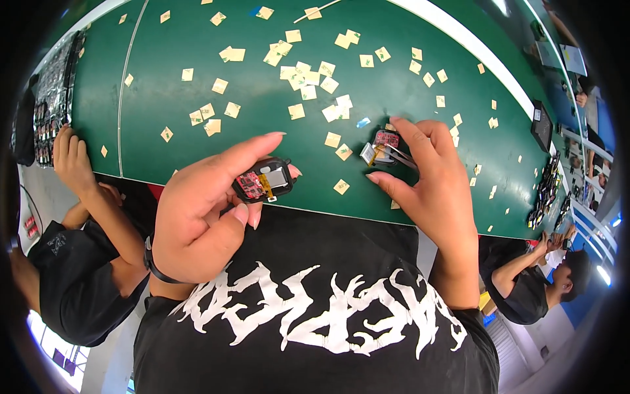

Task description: Assembling electronic smartwatch components by applying small adhesive pads and fitting parts into housings using tweezers.

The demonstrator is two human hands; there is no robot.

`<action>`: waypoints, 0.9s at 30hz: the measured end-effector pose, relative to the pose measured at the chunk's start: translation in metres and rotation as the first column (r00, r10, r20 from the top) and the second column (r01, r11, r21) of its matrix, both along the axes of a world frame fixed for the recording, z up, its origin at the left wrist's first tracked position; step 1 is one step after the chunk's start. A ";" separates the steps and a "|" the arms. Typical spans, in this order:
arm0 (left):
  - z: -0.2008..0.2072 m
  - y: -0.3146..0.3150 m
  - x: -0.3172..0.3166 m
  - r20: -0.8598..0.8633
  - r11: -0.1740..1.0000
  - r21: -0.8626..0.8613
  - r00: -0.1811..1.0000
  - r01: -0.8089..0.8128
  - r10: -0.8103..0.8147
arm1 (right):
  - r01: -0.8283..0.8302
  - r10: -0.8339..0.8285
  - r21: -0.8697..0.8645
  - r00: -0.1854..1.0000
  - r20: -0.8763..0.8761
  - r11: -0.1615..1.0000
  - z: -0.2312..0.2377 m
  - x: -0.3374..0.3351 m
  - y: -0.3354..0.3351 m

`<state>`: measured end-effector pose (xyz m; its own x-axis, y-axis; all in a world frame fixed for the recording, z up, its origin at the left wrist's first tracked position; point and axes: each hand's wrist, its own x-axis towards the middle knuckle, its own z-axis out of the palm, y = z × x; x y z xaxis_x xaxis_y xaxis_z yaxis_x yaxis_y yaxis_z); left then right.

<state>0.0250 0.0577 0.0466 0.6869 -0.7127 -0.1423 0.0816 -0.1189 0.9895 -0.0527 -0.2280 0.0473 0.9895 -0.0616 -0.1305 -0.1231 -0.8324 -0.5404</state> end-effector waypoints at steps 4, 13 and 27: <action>0.010 0.003 0.005 0.142 0.996 0.089 0.990 -0.003 -0.010 | -0.034 0.033 -0.078 0.999 -0.003 0.996 -0.008 0.001 -0.005; -0.019 0.072 0.059 0.349 0.665 0.197 0.686 -0.720 0.639 | -0.091 0.104 -0.075 0.973 0.205 0.993 -0.010 0.005 -0.004; -0.027 0.177 0.103 0.955 0.573 0.216 0.048 -0.791 -0.294 | -0.286 0.260 0.019 0.894 0.365 0.958 0.008 0.023 0.041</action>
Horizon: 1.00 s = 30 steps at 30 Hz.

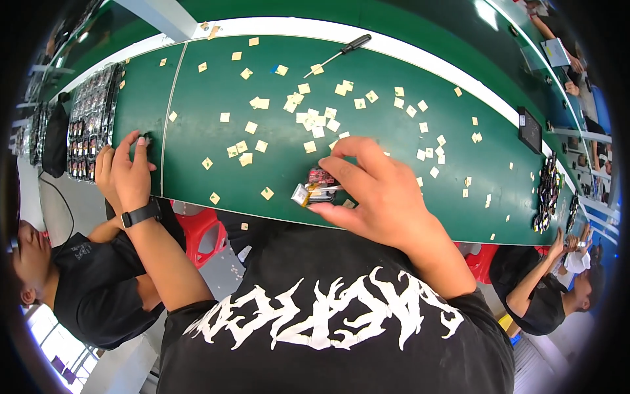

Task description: Assembling electronic smartwatch components by applying small adhesive pads and fitting parts into housings using tweezers.

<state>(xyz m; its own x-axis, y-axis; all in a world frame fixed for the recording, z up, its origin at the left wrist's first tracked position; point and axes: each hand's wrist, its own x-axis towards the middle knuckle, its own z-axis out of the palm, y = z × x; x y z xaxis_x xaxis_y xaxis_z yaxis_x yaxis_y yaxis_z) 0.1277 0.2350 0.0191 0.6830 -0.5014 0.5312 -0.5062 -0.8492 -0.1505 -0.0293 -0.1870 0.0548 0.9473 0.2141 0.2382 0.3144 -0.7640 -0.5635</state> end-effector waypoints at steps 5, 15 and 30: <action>0.015 -0.076 -0.043 -0.414 0.817 -0.402 0.878 -0.414 0.242 | -0.178 0.178 -0.027 0.984 -0.016 0.984 0.003 -0.007 -0.010; -0.009 -0.220 -0.130 -0.202 0.425 -0.713 -0.417 -0.558 -0.886 | -0.394 0.396 0.051 0.917 -0.037 0.918 0.007 -0.024 -0.028; -0.021 -0.287 -0.150 -0.345 0.245 -0.739 0.041 -0.627 -0.938 | 0.448 -0.191 0.569 0.871 -0.453 0.690 -0.017 -0.088 -0.046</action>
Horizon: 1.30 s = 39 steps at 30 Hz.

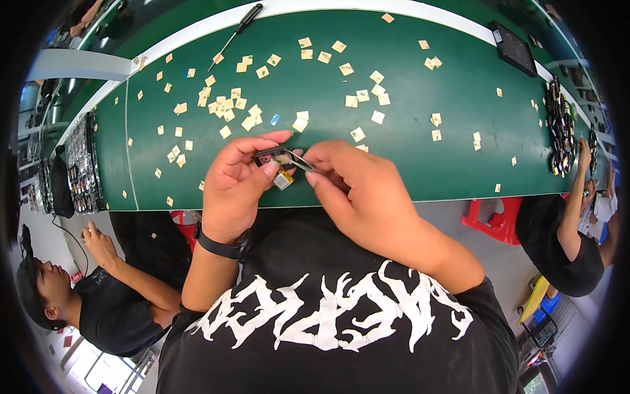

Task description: Assembling electronic smartwatch components by applying small adhesive pads and fitting parts into housings using tweezers.

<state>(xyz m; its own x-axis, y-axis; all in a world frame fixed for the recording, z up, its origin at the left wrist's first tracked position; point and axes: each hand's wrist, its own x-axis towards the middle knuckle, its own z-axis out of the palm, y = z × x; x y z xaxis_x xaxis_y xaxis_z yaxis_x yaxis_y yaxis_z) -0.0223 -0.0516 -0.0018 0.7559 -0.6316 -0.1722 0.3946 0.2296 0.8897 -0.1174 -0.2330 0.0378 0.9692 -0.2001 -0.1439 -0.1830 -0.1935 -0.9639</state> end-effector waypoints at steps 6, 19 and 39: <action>-0.001 -0.009 -0.005 0.034 0.990 0.109 0.996 -0.086 0.083 | 0.085 -0.029 0.282 0.980 -0.198 0.956 -0.012 0.000 0.007; -0.008 -0.001 -0.002 -0.051 0.996 0.053 0.996 -0.066 0.068 | 0.273 -0.152 0.353 0.930 -0.336 0.895 -0.016 0.017 0.017; -0.009 0.013 0.011 -0.309 0.994 -0.112 0.950 0.004 -0.038 | 0.298 -0.276 0.346 0.954 -0.113 0.890 -0.021 0.011 0.008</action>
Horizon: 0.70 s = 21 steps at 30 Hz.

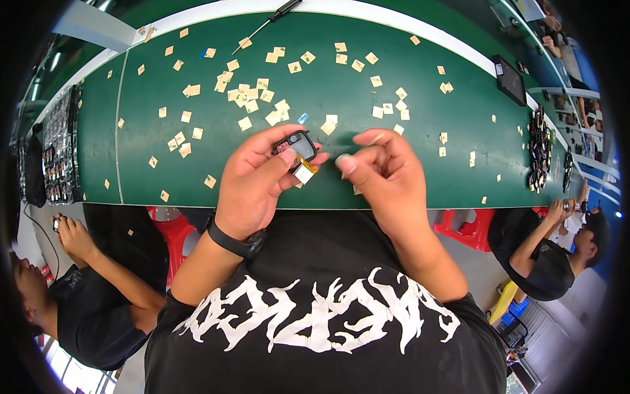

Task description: Assembling electronic smartwatch components by applying small adhesive pads and fitting parts into housings using tweezers.

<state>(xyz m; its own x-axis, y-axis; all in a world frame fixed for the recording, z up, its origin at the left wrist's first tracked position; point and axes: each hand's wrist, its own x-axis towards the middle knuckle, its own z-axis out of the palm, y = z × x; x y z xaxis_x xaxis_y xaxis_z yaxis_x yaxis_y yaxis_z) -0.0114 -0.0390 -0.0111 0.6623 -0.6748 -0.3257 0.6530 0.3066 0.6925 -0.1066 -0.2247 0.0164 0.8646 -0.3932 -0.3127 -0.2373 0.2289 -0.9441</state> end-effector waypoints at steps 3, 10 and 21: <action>-0.002 -0.002 -0.001 0.051 1.000 0.015 0.999 -0.010 0.009 | -0.236 0.227 -0.237 0.972 -0.063 0.943 0.005 -0.003 0.009; -0.003 -0.007 -0.007 0.142 0.996 0.064 0.988 -0.067 0.057 | -0.181 0.476 -0.894 0.879 0.041 0.411 0.000 0.013 0.011; -0.004 -0.012 -0.011 0.256 0.980 0.138 0.961 -0.146 0.107 | -0.282 0.326 -0.634 0.944 -0.050 0.720 0.013 0.019 0.014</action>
